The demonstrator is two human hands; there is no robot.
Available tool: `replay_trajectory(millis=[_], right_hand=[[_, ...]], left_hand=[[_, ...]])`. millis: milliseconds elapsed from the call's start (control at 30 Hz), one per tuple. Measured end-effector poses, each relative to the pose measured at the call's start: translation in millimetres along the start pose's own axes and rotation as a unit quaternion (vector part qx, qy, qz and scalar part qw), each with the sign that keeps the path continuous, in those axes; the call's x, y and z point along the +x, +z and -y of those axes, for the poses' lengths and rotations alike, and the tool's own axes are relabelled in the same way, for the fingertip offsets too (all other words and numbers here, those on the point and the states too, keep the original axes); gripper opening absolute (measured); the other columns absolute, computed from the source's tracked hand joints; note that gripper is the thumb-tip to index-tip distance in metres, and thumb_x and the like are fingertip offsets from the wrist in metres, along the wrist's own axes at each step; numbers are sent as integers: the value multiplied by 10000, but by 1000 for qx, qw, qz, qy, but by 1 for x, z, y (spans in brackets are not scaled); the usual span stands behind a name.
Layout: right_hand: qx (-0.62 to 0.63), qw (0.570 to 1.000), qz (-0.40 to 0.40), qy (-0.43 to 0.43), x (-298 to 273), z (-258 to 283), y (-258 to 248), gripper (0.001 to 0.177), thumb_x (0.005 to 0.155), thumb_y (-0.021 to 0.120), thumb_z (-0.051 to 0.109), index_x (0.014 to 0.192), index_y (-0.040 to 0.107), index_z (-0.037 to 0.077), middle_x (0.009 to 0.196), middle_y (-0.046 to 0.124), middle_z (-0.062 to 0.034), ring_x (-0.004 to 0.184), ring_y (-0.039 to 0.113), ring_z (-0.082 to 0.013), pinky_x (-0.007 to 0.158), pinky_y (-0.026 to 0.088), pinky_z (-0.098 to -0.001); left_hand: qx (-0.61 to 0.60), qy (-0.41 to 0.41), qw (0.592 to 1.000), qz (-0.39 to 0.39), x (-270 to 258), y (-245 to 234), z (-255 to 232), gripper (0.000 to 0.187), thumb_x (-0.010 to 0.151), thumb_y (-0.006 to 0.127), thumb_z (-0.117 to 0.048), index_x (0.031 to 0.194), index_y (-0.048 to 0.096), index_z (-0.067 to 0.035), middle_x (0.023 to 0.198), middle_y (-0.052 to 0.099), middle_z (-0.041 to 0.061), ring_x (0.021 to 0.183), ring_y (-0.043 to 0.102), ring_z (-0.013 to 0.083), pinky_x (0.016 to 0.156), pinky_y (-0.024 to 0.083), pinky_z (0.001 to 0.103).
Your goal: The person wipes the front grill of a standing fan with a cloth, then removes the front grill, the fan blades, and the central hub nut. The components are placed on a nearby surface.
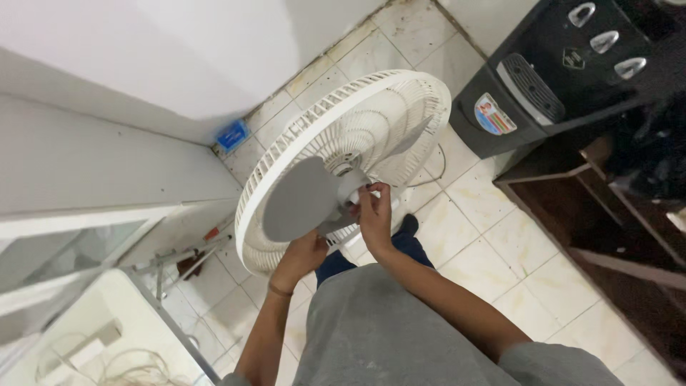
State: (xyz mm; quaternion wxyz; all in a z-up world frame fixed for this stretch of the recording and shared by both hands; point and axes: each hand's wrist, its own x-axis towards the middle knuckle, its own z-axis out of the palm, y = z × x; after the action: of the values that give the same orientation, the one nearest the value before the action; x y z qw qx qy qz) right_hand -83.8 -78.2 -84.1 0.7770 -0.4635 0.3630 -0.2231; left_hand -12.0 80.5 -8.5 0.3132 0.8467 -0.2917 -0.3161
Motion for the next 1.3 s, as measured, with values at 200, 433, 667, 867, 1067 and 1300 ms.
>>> replay_trajectory(millis=[200,433,667,867,1067,1300], right_hand=[[-14,987,-132,-96,-10,-12,28,129,1058,588,169,1071,531,54,754,591,-22,610,529,-66,549,461,-247],[-124,945,-270,-138,-19,12,56,169,1036,587,175,1047,631,13,637,570,-22,566,493,-70,523,450,-268],[-260,892,-354,-103,-15,22,73,291,1053,496,331,1018,612,66,585,641,-138,530,634,-281,537,451,-427],[-277,852,-435,-90,-8,10,75,309,1091,470,322,959,615,83,683,677,-137,628,645,-398,556,436,-506],[-257,831,-484,-96,-5,29,87,327,1020,556,289,814,644,50,538,590,-147,475,566,-362,508,407,-473],[-240,826,-501,-92,6,34,94,352,977,602,296,747,635,31,533,598,-132,448,561,-325,491,413,-441]], left_hand=[[-198,294,797,489,-41,-178,-2,428,1056,562,-46,1465,530,77,1264,657,236,1043,730,285,880,589,418],[-444,279,837,155,134,-208,-32,283,983,519,80,1235,636,24,1204,665,102,1137,643,200,1019,557,355],[-451,183,838,248,188,-124,-81,255,1052,523,-79,1246,652,26,1188,696,99,1087,660,182,999,533,315],[-387,186,868,249,197,-93,-50,226,1058,537,-85,1205,674,20,1157,700,106,1056,670,204,966,542,336],[-291,242,888,261,212,-114,-55,204,1064,552,-91,1164,696,14,1125,704,113,1026,681,226,933,552,357],[-40,693,715,76,155,-232,-131,219,1049,531,-115,1124,670,36,1130,632,187,1050,642,321,959,556,404]])
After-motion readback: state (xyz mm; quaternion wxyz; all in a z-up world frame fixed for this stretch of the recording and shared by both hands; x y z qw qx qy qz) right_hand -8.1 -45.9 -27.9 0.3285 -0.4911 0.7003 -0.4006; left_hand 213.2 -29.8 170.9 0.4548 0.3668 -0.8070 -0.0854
